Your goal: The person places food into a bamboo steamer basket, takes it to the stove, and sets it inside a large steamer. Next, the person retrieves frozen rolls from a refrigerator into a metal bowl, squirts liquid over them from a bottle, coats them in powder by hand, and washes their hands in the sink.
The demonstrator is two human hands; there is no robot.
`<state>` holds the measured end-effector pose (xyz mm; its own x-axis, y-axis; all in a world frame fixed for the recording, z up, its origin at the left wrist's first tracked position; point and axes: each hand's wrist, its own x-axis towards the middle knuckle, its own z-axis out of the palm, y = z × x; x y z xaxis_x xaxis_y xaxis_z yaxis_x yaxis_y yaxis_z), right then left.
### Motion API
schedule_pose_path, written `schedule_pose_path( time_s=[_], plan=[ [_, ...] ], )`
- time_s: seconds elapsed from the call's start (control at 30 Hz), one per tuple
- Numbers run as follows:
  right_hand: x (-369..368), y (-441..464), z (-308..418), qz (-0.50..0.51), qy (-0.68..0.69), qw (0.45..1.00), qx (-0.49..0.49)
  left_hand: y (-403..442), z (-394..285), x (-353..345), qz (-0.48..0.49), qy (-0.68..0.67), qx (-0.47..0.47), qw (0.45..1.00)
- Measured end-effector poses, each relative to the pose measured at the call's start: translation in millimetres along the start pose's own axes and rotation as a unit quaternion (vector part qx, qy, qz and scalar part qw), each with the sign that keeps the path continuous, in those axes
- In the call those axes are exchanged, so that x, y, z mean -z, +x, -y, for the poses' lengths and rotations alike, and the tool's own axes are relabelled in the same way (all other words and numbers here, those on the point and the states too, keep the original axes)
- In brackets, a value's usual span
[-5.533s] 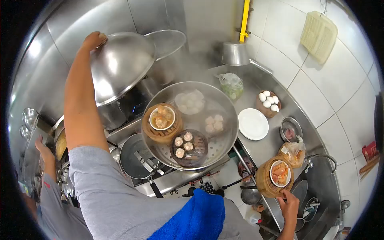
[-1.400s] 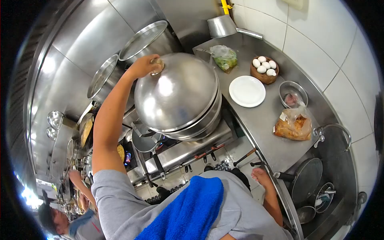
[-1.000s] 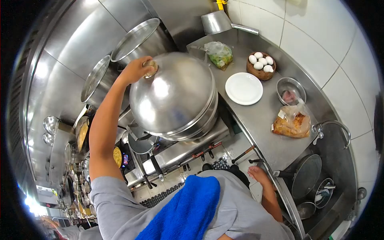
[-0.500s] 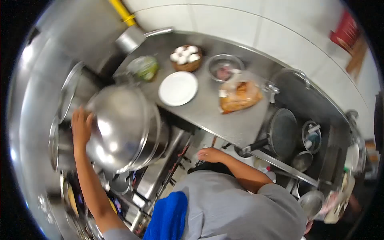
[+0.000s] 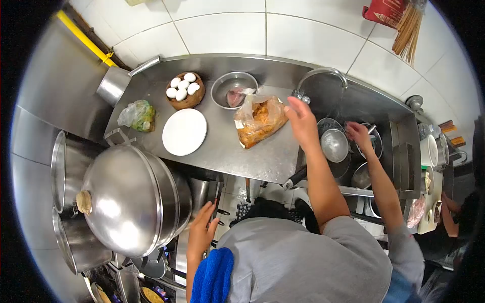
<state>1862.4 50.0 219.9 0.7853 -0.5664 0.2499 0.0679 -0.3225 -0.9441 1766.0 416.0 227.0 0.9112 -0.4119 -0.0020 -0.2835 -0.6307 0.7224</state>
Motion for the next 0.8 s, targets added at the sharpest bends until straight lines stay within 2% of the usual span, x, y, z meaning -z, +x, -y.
schedule_pose_path(
  time_s=[0.03,0.1,0.17,0.23,0.27,0.3,0.37,0.43,0.5,0.63,0.7,0.8],
  plan=[
    [2,4,-8,0.004,0.001,1.0,0.001,-2,3,-1,0.008,0.005,-0.009,1.0],
    [9,11,-21,-0.089,-0.135,0.985,0.059,-6,10,-3,0.012,0.013,-0.017,1.0],
    [10,11,-26,-0.086,-0.114,0.989,0.03,-6,15,-5,0.022,0.0,-0.015,1.0],
    [5,5,-23,-0.06,-0.082,0.995,-0.009,-6,13,-4,0.018,-0.006,0.008,1.0],
    [-1,4,-26,-0.054,-0.147,0.987,0.036,-6,15,-4,0.02,-0.004,-0.003,1.0],
    [-6,4,-26,-0.045,-0.141,0.988,0.043,-7,19,-4,0.019,-0.001,-0.011,1.0],
    [-22,6,-18,-0.001,-0.224,0.972,0.07,-12,30,-3,-0.001,0.002,-0.013,1.0],
    [-39,18,-8,0.018,-0.229,0.967,0.112,-17,34,0,0.025,-0.001,0.001,1.0],
    [-46,38,-4,0.085,-0.249,0.949,0.176,-22,38,3,0.028,-0.006,0.005,1.0],
    [-45,55,17,0.062,-0.19,0.965,0.172,-31,40,10,-0.001,0.015,0.016,1.0],
    [-44,50,27,0.043,-0.131,0.986,0.094,-40,44,12,-0.013,0.01,0.02,1.0],
    [-40,40,8,0.057,-0.161,0.98,0.105,-54,53,12,-0.028,0.029,0.032,0.999]
  ],
)
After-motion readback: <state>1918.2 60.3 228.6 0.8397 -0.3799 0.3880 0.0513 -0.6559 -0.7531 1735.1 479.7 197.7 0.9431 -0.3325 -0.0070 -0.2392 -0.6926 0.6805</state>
